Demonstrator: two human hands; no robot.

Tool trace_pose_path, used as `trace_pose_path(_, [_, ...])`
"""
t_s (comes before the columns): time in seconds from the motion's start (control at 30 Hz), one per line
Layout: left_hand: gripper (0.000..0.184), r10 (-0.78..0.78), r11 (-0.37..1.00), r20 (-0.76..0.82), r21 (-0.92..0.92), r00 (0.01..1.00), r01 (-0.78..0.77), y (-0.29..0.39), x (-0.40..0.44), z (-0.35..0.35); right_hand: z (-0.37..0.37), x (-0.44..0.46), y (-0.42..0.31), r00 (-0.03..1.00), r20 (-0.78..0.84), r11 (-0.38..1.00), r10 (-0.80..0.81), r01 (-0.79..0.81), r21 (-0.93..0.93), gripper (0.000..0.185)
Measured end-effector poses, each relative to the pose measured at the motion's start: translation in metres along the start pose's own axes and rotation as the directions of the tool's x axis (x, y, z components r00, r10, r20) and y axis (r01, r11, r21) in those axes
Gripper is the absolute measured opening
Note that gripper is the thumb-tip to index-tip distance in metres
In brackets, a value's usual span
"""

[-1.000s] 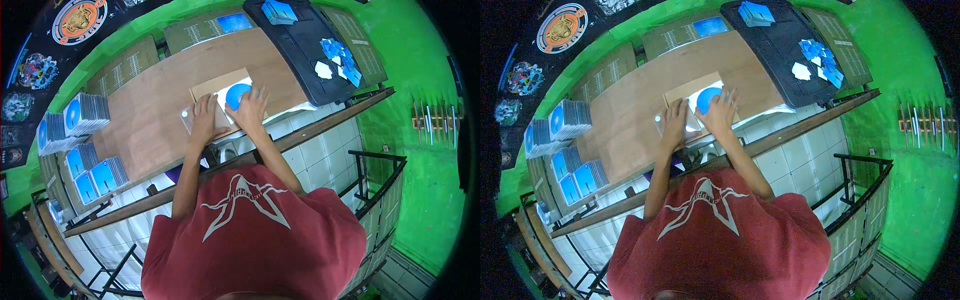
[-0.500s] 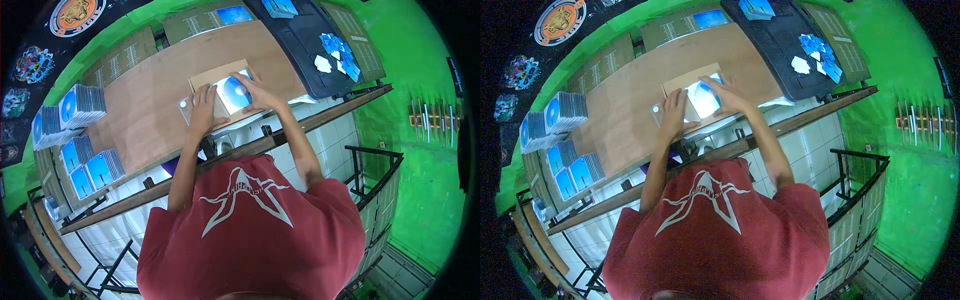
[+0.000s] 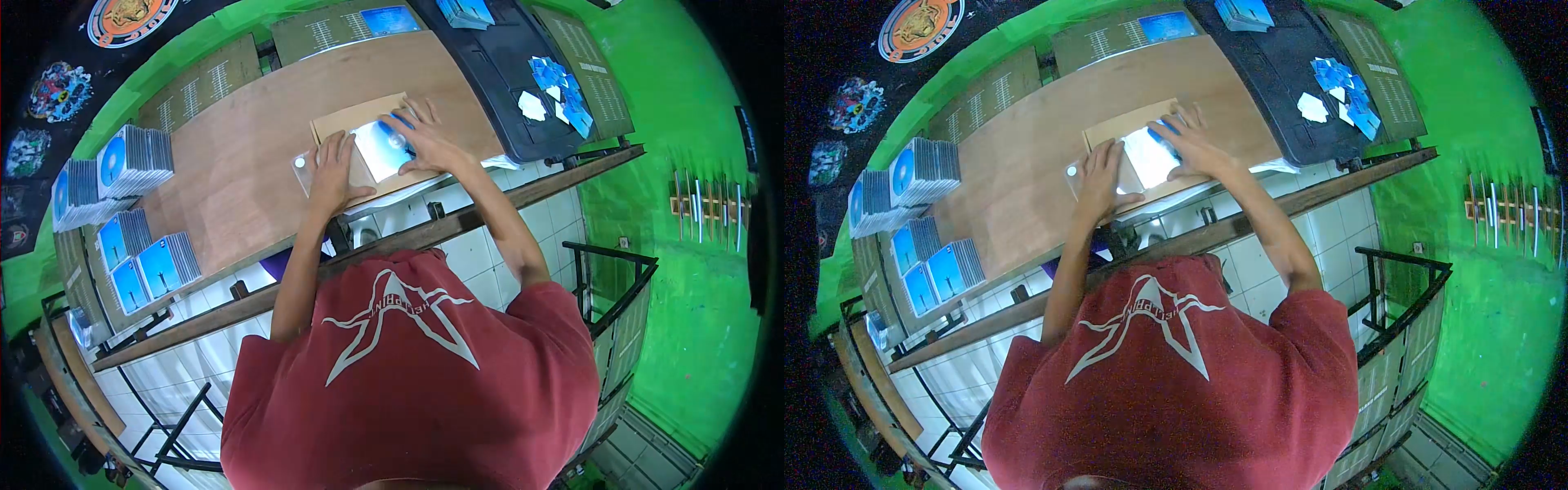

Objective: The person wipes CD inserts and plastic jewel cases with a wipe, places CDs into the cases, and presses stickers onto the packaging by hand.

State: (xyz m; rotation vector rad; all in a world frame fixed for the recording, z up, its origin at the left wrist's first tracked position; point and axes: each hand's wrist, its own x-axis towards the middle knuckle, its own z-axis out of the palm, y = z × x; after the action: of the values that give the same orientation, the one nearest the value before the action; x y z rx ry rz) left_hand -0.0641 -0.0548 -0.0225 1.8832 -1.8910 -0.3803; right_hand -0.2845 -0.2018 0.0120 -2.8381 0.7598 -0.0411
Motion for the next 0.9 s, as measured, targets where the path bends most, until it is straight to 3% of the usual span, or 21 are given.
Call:
trace_pose_path(0.17, [0.121,0.006,1.0,0.008,0.011,1.0,-0.006,-0.001,0.001,0.0,0.014,-0.006,0.011,0.995,-0.094,0.999,-0.037,0.036,-0.015,0.114])
trace_pose_path(0.37, [0.12,0.004,1.0,0.01,0.018,1.0,-0.005,-0.001,0.0,-0.001,0.012,-0.016,0.009,0.998,-0.043,0.998,0.043,-0.041,0.044,0.113])
trace_pose_path(0.9, [0.117,0.016,1.0,-0.022,-0.025,1.0,-0.017,-0.001,0.001,0.0,0.009,-0.017,0.006,0.994,-0.081,0.996,0.072,-0.067,0.056,0.102])
